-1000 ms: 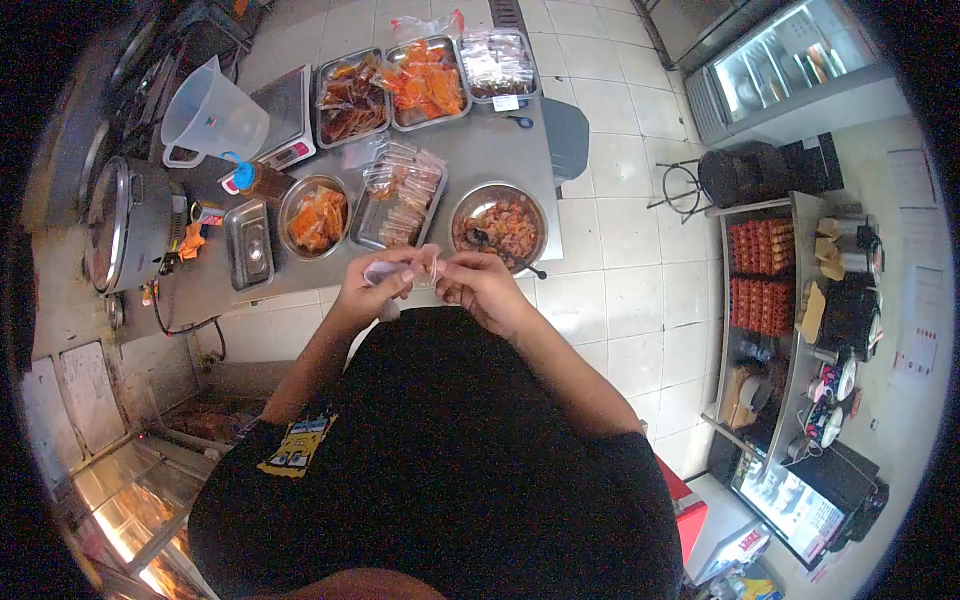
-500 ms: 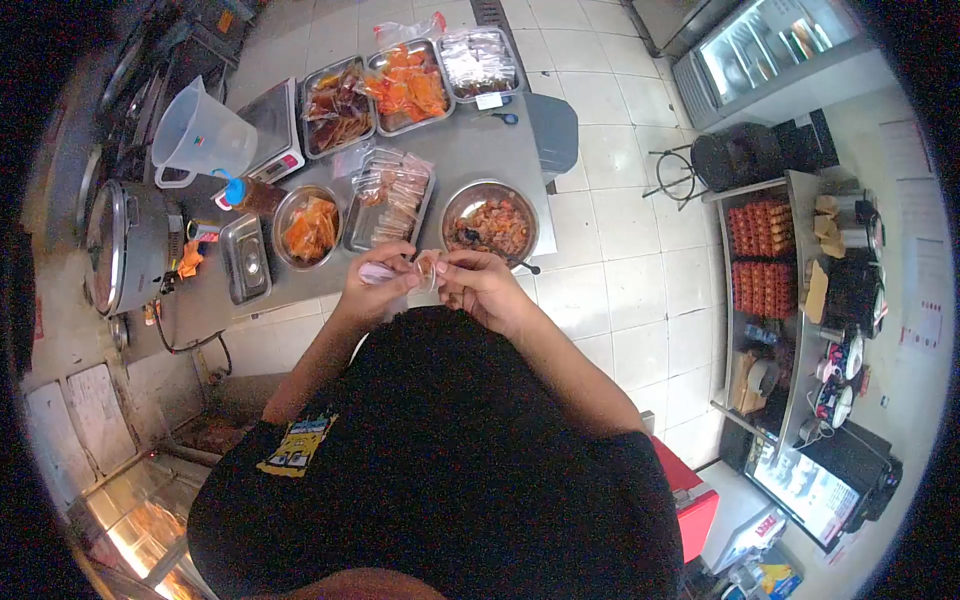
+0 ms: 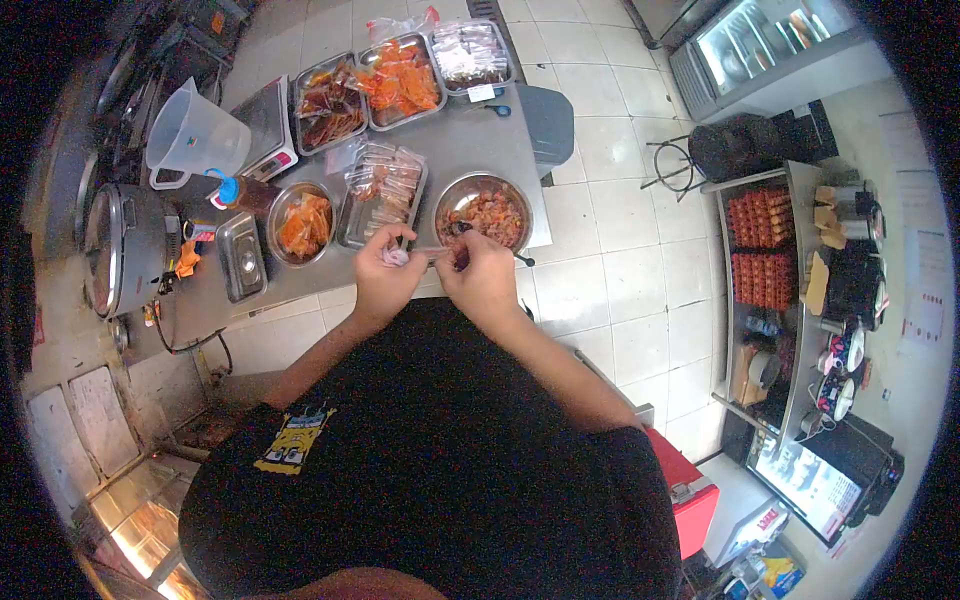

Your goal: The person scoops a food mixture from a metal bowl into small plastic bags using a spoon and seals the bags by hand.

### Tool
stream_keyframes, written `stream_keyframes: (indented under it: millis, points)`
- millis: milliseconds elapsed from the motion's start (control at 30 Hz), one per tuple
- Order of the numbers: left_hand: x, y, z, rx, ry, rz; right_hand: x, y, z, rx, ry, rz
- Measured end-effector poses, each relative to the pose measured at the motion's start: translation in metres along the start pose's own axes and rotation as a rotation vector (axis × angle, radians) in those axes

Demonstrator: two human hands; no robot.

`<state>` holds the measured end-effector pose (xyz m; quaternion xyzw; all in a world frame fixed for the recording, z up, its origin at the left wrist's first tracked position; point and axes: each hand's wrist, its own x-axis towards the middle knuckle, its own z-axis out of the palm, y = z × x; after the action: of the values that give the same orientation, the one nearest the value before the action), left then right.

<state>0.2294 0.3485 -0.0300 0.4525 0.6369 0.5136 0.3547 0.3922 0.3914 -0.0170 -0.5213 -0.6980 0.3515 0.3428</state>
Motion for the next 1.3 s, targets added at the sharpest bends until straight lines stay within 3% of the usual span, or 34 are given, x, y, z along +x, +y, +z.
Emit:
stream_keyframes:
  millis: [67, 133, 167, 267, 333, 467, 533, 667, 733, 767, 800, 867, 900, 967, 1033, 1100, 1200, 1233, 1267, 1300]
  points:
    - [-0.003, 0.004, -0.002, 0.037, 0.006, 0.002, 0.002, -0.003, -0.001, -0.044, -0.03, -0.021]
    - [-0.005, 0.012, -0.004, 0.183, -0.012, 0.221, 0.003, -0.006, -0.003, -0.102, -0.094, 0.022]
    - [-0.006, 0.011, -0.005, 0.184, -0.007, 0.219, 0.002, -0.006, -0.001, -0.101, -0.099, 0.02]
    - [-0.005, 0.003, -0.006, 0.235, -0.02, 0.182, 0.004, -0.011, 0.0, -0.16, -0.108, -0.034]
    - [-0.004, -0.005, -0.01, 0.056, -0.111, -0.117, 0.004, -0.023, -0.008, -0.22, -0.143, -0.05]
    - [-0.009, 0.033, -0.021, 0.01, -0.199, -0.132, 0.005, -0.042, -0.026, -0.06, -0.266, -0.078]
    - [-0.01, 0.04, -0.024, -0.05, -0.266, -0.264, 0.01, -0.047, -0.032, -0.101, -0.218, -0.011]
    - [-0.01, 0.061, -0.026, 0.007, -0.279, -0.207, 0.005, -0.045, -0.037, -0.029, -0.356, 0.009]
    - [-0.005, 0.092, -0.035, -0.237, -0.327, -0.454, 0.02, -0.02, -0.046, 0.584, -0.567, 0.445]
    - [-0.003, 0.093, -0.037, -0.241, -0.324, -0.449, 0.019, -0.019, -0.046, 0.579, -0.568, 0.44]
    - [0.001, 0.093, -0.042, -0.338, -0.34, -0.474, 0.017, -0.019, -0.046, 0.505, -0.513, 0.089]
    - [0.008, 0.103, -0.049, -0.413, -0.388, -0.519, 0.009, -0.027, -0.04, 0.411, -0.503, -0.198]
    - [0.01, 0.104, -0.05, -0.416, -0.381, -0.511, 0.005, -0.031, -0.037, 0.368, -0.481, -0.337]
    - [0.013, 0.107, -0.051, -0.395, -0.444, -0.486, -0.002, -0.027, -0.02, 0.599, -0.515, -0.236]
    - [0.017, 0.122, -0.057, -0.337, -0.444, -0.426, 0.005, -0.034, -0.033, 0.538, -0.529, -0.244]
    - [0.02, 0.127, -0.065, -0.278, -0.441, -0.368, 0.011, -0.04, -0.041, 0.282, -0.523, -0.313]
    - [0.023, 0.128, -0.077, -0.19, -0.458, -0.281, 0.014, -0.04, -0.046, 0.431, -0.495, -0.282]
    - [0.023, 0.128, -0.079, -0.139, -0.407, -0.057, 0.015, -0.043, -0.05, 0.429, -0.493, -0.291]
    - [0.024, 0.128, -0.08, -0.086, -0.353, 0.167, 0.016, -0.051, -0.055, 0.533, -0.533, -0.114]
    - [0.023, 0.124, -0.081, -0.084, -0.351, 0.178, 0.019, -0.06, -0.06, 0.635, -0.569, 0.064]
